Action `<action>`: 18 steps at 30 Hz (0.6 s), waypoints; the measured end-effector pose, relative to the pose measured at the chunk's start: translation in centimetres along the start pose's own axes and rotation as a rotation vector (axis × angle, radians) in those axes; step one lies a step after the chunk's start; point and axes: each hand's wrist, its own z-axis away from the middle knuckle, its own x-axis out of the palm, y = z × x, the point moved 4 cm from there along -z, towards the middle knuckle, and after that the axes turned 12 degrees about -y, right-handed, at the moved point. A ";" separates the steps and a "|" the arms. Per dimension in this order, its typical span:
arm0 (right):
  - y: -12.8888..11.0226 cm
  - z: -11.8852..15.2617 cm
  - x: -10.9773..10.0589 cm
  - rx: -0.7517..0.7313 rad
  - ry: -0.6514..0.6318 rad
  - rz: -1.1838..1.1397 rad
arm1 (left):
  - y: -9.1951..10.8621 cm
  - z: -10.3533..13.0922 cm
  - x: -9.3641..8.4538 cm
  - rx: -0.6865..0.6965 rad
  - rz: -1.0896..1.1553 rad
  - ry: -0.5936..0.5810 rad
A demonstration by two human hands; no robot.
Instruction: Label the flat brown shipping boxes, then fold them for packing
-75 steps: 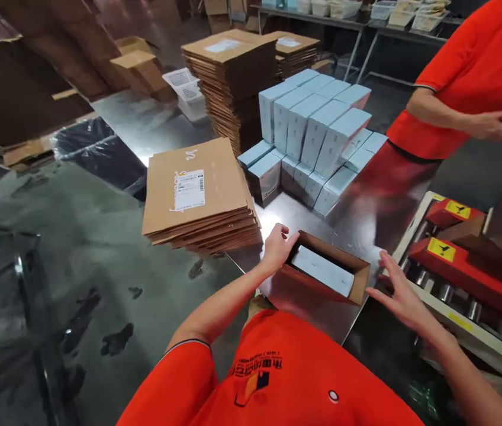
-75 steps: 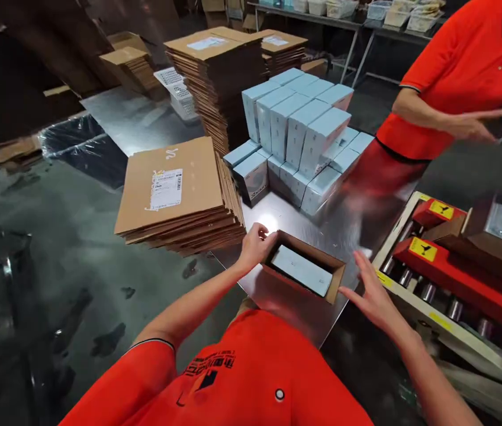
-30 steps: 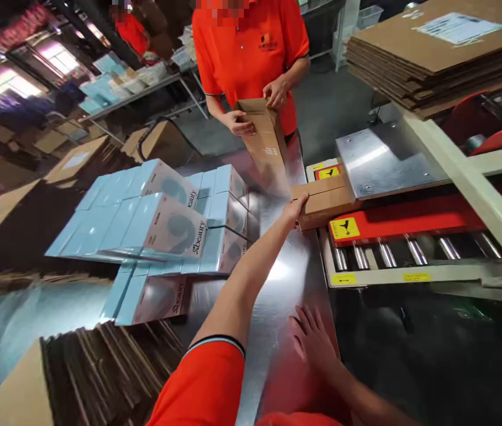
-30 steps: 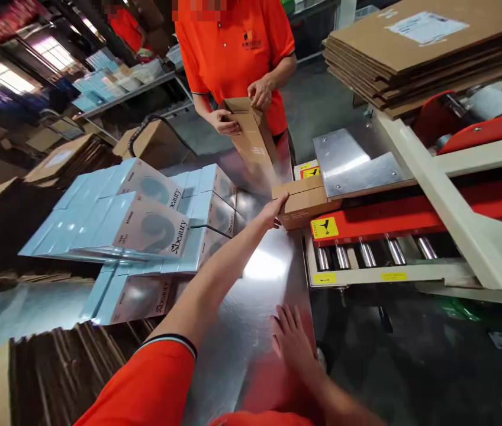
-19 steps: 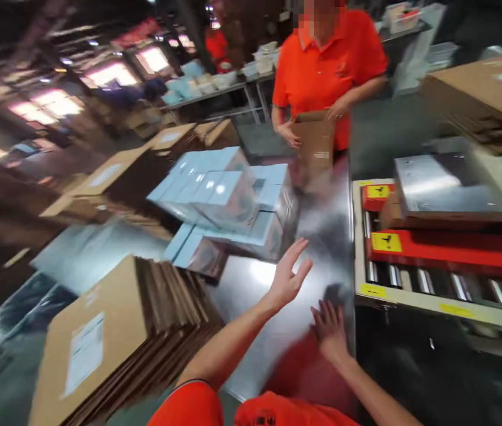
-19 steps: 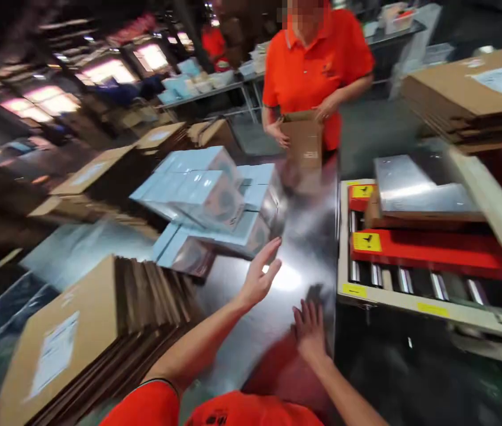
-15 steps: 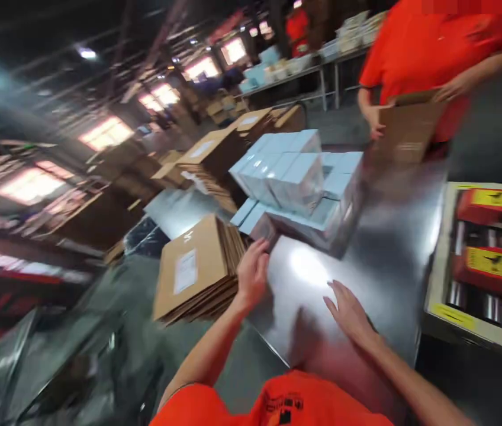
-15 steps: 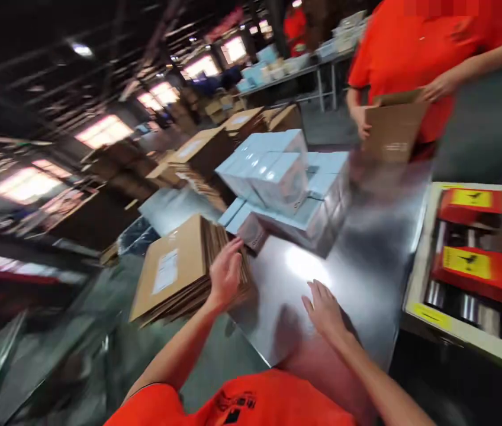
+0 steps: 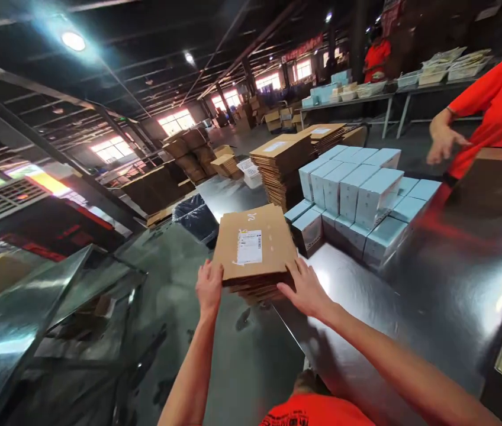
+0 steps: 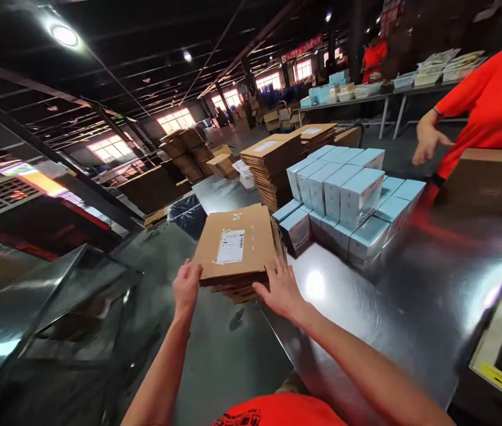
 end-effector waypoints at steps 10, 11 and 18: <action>5.3 7.8 -19.8 -0.233 0.731 -0.357 | 11.0 11.9 3.4 0.399 0.977 -0.459; 6.1 8.8 -20.6 -0.229 0.751 -0.354 | 11.6 12.9 4.9 0.420 0.950 -0.581; 14.1 16.9 -13.5 0.227 0.816 -0.558 | 11.8 18.0 13.6 0.362 0.949 -1.019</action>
